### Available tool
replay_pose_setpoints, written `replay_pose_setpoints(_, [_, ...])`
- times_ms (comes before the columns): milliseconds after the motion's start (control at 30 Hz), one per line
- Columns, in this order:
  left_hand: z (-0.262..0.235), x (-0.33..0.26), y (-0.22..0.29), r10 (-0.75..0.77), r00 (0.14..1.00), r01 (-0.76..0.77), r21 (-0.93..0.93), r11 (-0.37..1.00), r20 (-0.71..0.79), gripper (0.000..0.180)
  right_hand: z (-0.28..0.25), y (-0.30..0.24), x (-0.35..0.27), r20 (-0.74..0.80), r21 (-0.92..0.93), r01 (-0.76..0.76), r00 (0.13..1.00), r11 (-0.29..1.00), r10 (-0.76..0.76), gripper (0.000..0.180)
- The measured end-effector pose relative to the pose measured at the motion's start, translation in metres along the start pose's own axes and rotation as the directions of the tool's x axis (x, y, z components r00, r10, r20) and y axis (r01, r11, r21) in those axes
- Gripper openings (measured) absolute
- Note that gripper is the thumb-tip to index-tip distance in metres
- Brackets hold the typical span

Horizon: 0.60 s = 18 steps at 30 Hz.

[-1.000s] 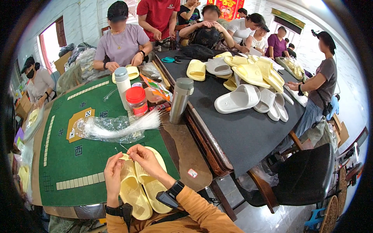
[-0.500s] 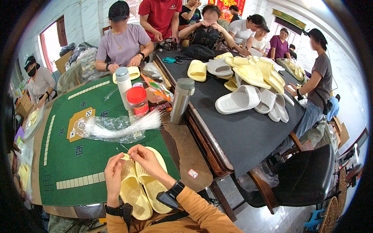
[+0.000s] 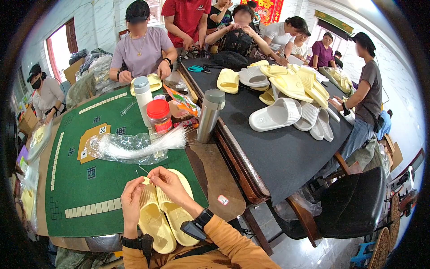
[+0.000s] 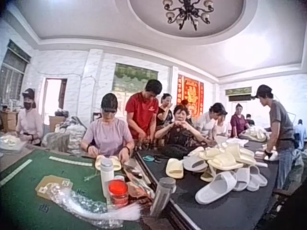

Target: Thread and assemble components of rubber and foam slippers by hand.

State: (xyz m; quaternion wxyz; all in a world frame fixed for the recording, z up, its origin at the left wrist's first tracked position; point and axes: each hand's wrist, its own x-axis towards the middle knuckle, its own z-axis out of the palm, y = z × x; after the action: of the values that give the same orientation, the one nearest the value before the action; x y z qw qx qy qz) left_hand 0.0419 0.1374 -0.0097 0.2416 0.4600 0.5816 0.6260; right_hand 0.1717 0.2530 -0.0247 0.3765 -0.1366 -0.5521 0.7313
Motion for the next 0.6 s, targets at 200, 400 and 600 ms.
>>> replay_pose_setpoints(200, [0.0000, 0.0006, 0.0011, 0.006, 1.000, -0.006, 0.005, 1.000, 0.002, 0.028, 0.0001, 0.0004, 0.0003, 0.002, -0.033, 0.020, 1.000, 0.999, -0.020, 0.009])
replay_pose_setpoints(400, [0.0010, 0.0012, 0.0023, 0.005, 1.000, -0.005, -0.015, 1.000, 0.003, 0.028, -0.0016, 0.0018, 0.0004, 0.012, -0.026, 0.017, 1.000, 1.000, -0.016, 0.009])
replay_pose_setpoints(600, [0.0003, -0.0002, 0.0003, 0.010, 1.000, -0.010, -0.016, 1.000, -0.001, 0.028, -0.0005, 0.0008, -0.0004, 0.014, -0.043, 0.010, 1.000, 0.999, -0.009, 0.009])
